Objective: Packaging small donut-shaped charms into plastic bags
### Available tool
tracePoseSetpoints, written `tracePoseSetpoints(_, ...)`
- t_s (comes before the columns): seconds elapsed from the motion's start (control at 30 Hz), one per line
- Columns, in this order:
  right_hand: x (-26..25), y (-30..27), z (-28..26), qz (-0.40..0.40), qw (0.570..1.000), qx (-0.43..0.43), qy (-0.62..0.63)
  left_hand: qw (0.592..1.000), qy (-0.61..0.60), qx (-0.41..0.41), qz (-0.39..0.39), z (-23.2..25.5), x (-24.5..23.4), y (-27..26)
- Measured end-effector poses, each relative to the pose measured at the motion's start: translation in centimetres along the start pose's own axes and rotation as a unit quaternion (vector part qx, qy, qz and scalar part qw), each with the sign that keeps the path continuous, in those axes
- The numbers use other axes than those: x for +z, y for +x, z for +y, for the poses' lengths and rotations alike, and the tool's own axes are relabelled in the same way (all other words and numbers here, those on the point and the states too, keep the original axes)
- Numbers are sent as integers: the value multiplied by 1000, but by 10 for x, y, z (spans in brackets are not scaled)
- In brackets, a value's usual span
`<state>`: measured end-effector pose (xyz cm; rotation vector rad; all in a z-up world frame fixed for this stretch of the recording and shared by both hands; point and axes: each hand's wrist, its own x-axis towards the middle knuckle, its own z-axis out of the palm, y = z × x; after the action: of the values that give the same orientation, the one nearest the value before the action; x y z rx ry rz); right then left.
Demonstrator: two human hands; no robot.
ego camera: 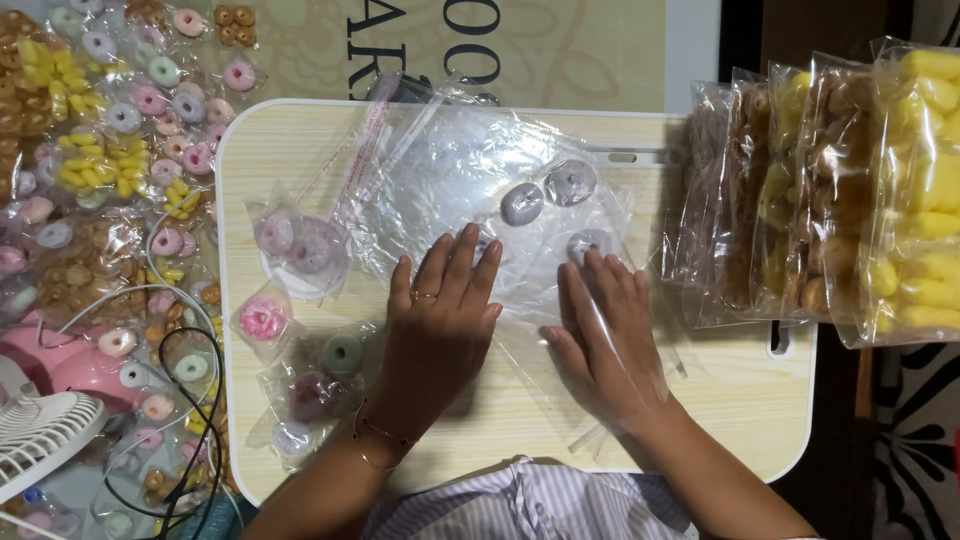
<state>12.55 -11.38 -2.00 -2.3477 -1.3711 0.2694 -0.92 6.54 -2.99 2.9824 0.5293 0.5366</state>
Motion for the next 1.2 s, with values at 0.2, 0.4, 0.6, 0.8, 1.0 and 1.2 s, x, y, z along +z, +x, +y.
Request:
tracePoseSetpoints(0.2, -1, -3, -1, -14, 1000, 0, -8, 1000, 22, 1, 18, 1, 3, -1)
tracePoseSetpoints(0.4, -5, 0, -1, -6, 999, 27, 28, 999, 22, -3, 28, 1, 4, -3)
tracePoseSetpoints(0.6, -8, 12, -6, -63, 992, 105, 22, 1000, 10, -5, 19, 1, 2, -2)
tracePoseSetpoints(0.8, -1, 9, 5, 2, 1000, 5, -18, 1000, 13, -7, 23, -1, 1, -1)
tracePoseSetpoints(1.0, -2, 5, 4, -18, 1000, 14, -18, 999, 21, -9, 50, -1, 2, -2)
tracePoseSetpoints(1.2, -8, -15, 21, -85, 990, -16, -112, 998, 19, -24, 54, 1, -7, -7)
